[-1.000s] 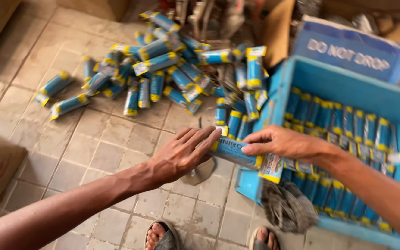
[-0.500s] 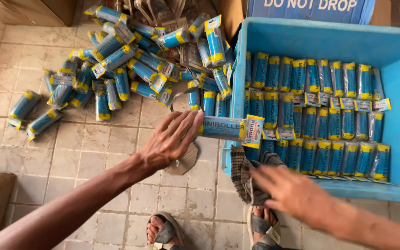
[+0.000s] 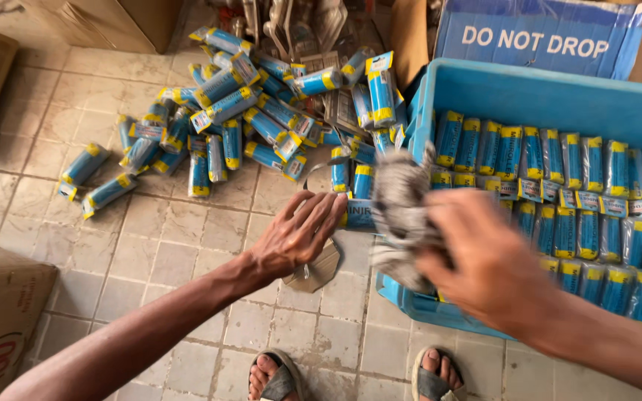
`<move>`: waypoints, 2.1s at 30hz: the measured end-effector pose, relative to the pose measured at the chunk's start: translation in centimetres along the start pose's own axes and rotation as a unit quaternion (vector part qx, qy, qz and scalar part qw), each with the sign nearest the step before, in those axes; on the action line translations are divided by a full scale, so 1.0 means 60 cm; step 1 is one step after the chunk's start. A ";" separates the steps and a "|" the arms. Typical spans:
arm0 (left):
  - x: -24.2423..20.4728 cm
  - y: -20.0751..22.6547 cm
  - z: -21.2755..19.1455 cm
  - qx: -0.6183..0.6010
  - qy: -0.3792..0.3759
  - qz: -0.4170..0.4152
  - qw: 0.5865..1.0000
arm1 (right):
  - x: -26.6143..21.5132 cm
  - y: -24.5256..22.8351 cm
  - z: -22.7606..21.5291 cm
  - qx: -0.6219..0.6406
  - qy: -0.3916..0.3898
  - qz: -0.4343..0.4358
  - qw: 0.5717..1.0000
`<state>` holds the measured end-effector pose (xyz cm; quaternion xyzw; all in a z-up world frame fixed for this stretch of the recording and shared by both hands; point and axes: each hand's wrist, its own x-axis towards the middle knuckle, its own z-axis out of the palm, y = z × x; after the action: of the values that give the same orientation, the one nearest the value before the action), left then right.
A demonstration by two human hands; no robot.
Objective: The person picks up packaged blue rollers from the floor, wipes them with a cloth, and places them into a blue plastic crate, occasionally rearranging the items inside the crate.
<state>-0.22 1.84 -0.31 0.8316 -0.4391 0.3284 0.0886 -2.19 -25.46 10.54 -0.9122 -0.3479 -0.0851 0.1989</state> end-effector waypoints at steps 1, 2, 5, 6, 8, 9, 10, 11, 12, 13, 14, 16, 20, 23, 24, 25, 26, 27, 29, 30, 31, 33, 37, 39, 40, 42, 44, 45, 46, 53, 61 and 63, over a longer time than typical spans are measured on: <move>-0.002 0.001 0.007 0.004 0.001 0.003 1.000 | 0.013 -0.002 0.053 -0.001 0.005 -0.002 1.000; -0.005 0.003 0.013 -0.009 0.061 0.016 0.998 | 0.027 -0.003 0.106 -0.032 0.054 -0.089 0.994; -0.012 -0.006 0.002 -0.009 0.112 0.031 0.993 | 0.057 -0.006 0.175 -0.117 0.141 -0.208 0.961; -0.014 -0.015 -0.007 0.002 0.105 0.034 0.994 | 0.068 -0.006 0.185 -0.172 0.179 -0.237 0.939; -0.020 -0.014 -0.027 0.020 0.092 0.025 0.995 | 0.064 0.014 0.190 -0.158 0.146 -0.256 0.942; -0.024 -0.009 -0.036 0.035 0.081 0.015 0.996 | 0.059 0.024 0.192 -0.148 0.111 -0.275 0.943; -0.031 -0.013 -0.033 0.038 0.082 0.010 0.996 | 0.058 0.045 0.183 -0.146 0.108 -0.281 0.942; -0.038 -0.016 -0.031 0.048 0.074 -0.001 0.996 | 0.058 0.067 0.174 -0.118 0.040 -0.193 0.973; -0.044 -0.022 -0.032 0.059 0.067 -0.009 0.996 | 0.060 0.087 0.165 -0.090 -0.024 -0.101 0.991; -0.041 -0.024 -0.034 0.064 0.066 -0.012 0.996 | 0.074 0.064 0.144 -0.089 -0.024 -0.106 0.990; -0.037 -0.022 -0.033 0.062 0.072 -0.014 0.995 | 0.083 0.043 0.122 -0.050 0.009 -0.083 0.995; -0.047 -0.016 -0.013 0.055 0.079 -0.015 0.995 | 0.083 0.009 0.125 -0.012 0.040 -0.055 0.998; -0.044 -0.011 -0.010 0.030 0.089 0.013 0.995 | 0.053 0.005 0.177 -0.103 0.082 -0.240 0.962; -0.038 -0.013 -0.036 0.045 0.084 -0.001 0.995 | 0.029 0.070 0.174 -0.103 0.019 -0.180 0.978; -0.043 -0.013 -0.039 0.050 0.085 -0.009 0.995 | 0.017 0.097 0.171 -0.112 -0.035 -0.113 0.987; -0.038 -0.013 -0.038 0.048 0.084 -0.011 0.995 | 0.025 0.083 0.156 -0.110 -0.038 -0.112 0.987; -0.034 -0.012 -0.038 0.040 0.088 -0.009 0.995 | 0.034 0.068 0.140 -0.087 0.005 -0.103 0.991; -0.029 -0.010 -0.039 0.031 0.093 -0.007 0.995 | 0.041 0.052 0.122 -0.063 0.047 -0.094 0.992; -0.059 -0.003 0.000 0.018 0.095 0.004 0.995 | 0.047 0.003 0.133 -0.063 0.052 -0.167 0.983; -0.071 -0.007 0.019 0.009 0.095 0.017 0.995 | 0.055 -0.022 0.138 -0.063 0.059 -0.241 0.967; -0.051 -0.012 0.000 0.009 0.097 0.022 0.995 | 0.048 -0.007 0.143 -0.067 0.063 -0.240 0.967; -0.020 -0.009 -0.039 0.028 0.094 0.010 0.995 | 0.027 0.021 0.156 -0.094 0.071 -0.250 0.961; -0.026 -0.018 -0.055 0.043 0.080 -0.013 0.996 | 0.014 0.088 0.140 -0.133 0.003 -0.142 0.981; -0.035 -0.015 -0.053 0.005 -0.015 -0.015 1.000 | 0.032 0.043 0.102 -0.006 0.051 -0.093 0.994; -0.022 -0.011 -0.055 0.005 -0.015 -0.012 1.000 | 0.033 0.028 0.111 -0.007 0.054 -0.090 0.994; 0.006 -0.008 -0.061 -0.042 0.044 0.003 0.998 | 0.040 -0.002 0.126 -0.066 -0.016 -0.246 0.967; 0.006 -0.001 -0.057 -0.016 0.069 -0.001 0.998 | 0.015 0.031 0.152 -0.074 0.023 -0.236 0.969; 0.003 0.004 -0.055 0.009 0.093 -0.011 0.996 | 0.003 0.048 0.168 -0.078 0.058 -0.228 0.969; -0.006 0.001 -0.053 0.010 0.092 -0.011 0.996 | -0.003 0.065 0.164 -0.077 0.059 -0.229 0.969; 0.003 0.011 -0.038 -0.002 0.087 -0.015 0.996 | 0.017 0.007 0.127 -0.112 0.114 -0.223 0.962; -0.027 -0.011 -0.034 -0.028 0.045 -0.061 0.997 | -0.021 0.106 0.126 -0.096 0.027 -0.156 0.983; -0.029 -0.011 -0.031 -0.085 0.031 -0.109 0.990 | -0.014 0.106 0.097 0.030 0.069 -0.017 0.997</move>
<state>-1.26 4.23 0.16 0.8536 -0.3687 0.3039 0.2076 1.54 -27.84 3.05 -0.8918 -0.3510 -0.1412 0.2482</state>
